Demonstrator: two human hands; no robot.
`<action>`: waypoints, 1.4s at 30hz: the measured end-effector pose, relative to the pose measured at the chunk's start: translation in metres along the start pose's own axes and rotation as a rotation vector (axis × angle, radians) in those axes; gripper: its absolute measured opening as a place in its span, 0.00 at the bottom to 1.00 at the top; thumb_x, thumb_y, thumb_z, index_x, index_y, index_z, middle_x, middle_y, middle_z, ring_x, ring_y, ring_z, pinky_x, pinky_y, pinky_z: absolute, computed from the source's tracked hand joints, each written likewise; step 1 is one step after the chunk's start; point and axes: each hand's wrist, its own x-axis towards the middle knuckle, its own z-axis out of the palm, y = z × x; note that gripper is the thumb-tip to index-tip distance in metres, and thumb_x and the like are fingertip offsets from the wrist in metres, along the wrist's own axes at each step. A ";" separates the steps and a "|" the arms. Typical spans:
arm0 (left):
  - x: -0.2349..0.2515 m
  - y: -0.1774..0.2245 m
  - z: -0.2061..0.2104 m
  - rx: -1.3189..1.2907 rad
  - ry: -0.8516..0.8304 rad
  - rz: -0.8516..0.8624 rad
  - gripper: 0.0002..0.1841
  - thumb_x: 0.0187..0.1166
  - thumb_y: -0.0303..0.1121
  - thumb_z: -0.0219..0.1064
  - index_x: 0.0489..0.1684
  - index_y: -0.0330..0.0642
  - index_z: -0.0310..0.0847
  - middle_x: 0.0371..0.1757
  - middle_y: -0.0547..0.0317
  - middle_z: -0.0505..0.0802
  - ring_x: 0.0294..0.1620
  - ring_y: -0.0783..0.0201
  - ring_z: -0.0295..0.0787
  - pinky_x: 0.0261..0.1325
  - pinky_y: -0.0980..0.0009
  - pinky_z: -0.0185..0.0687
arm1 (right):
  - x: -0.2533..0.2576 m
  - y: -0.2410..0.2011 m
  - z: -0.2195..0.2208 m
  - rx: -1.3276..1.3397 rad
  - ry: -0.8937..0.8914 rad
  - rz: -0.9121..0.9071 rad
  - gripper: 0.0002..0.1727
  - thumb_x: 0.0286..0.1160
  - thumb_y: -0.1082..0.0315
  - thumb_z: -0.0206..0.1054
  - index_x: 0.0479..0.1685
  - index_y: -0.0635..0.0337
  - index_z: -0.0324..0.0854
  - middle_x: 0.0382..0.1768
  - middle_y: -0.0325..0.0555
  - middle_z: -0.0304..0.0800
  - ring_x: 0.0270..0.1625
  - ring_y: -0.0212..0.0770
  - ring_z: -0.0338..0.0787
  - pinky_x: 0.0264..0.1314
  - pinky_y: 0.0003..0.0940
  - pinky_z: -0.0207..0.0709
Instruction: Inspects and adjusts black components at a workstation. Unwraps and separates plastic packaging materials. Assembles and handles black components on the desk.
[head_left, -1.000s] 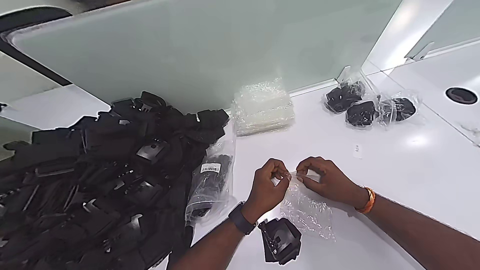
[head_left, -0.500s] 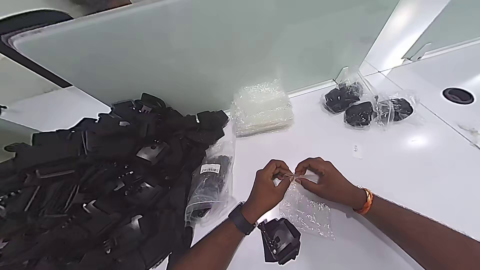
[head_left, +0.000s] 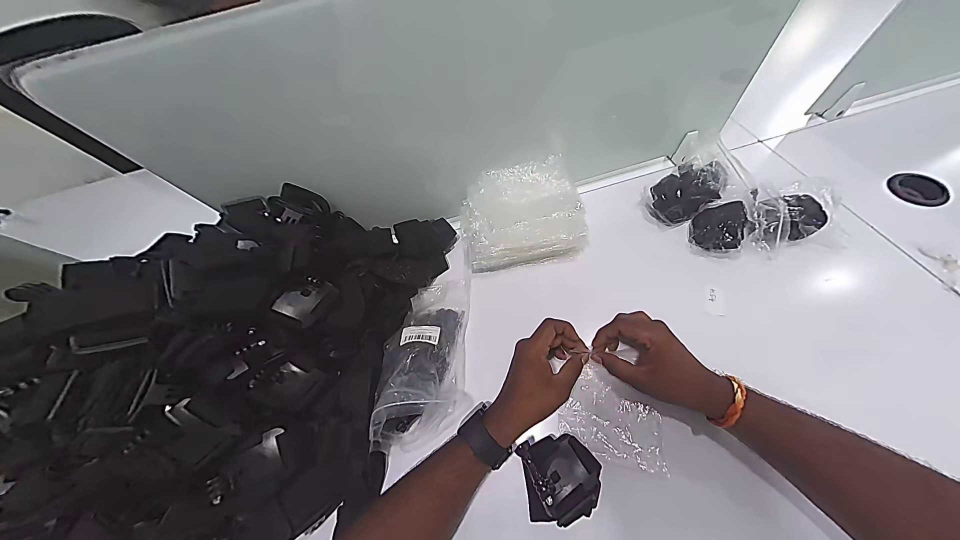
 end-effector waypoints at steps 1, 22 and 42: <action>0.000 0.000 0.000 0.003 0.002 0.002 0.11 0.72 0.21 0.72 0.48 0.33 0.79 0.41 0.57 0.94 0.40 0.68 0.92 0.47 0.71 0.90 | 0.000 -0.001 0.000 -0.005 0.002 0.001 0.08 0.73 0.62 0.72 0.44 0.52 0.90 0.39 0.30 0.93 0.47 0.25 0.86 0.65 0.37 0.72; 0.002 0.001 -0.004 0.060 0.015 -0.024 0.13 0.72 0.24 0.74 0.51 0.33 0.80 0.42 0.57 0.96 0.44 0.68 0.94 0.51 0.71 0.91 | 0.000 0.002 -0.003 -0.049 0.006 0.006 0.10 0.76 0.60 0.71 0.49 0.52 0.89 0.45 0.32 0.94 0.54 0.26 0.87 0.72 0.40 0.69; 0.001 0.001 -0.003 0.033 0.006 0.067 0.09 0.71 0.23 0.75 0.44 0.32 0.82 0.39 0.57 0.94 0.40 0.71 0.92 0.49 0.74 0.89 | 0.000 -0.001 0.001 0.066 0.040 -0.029 0.06 0.74 0.62 0.72 0.44 0.51 0.89 0.41 0.30 0.91 0.52 0.25 0.85 0.68 0.37 0.71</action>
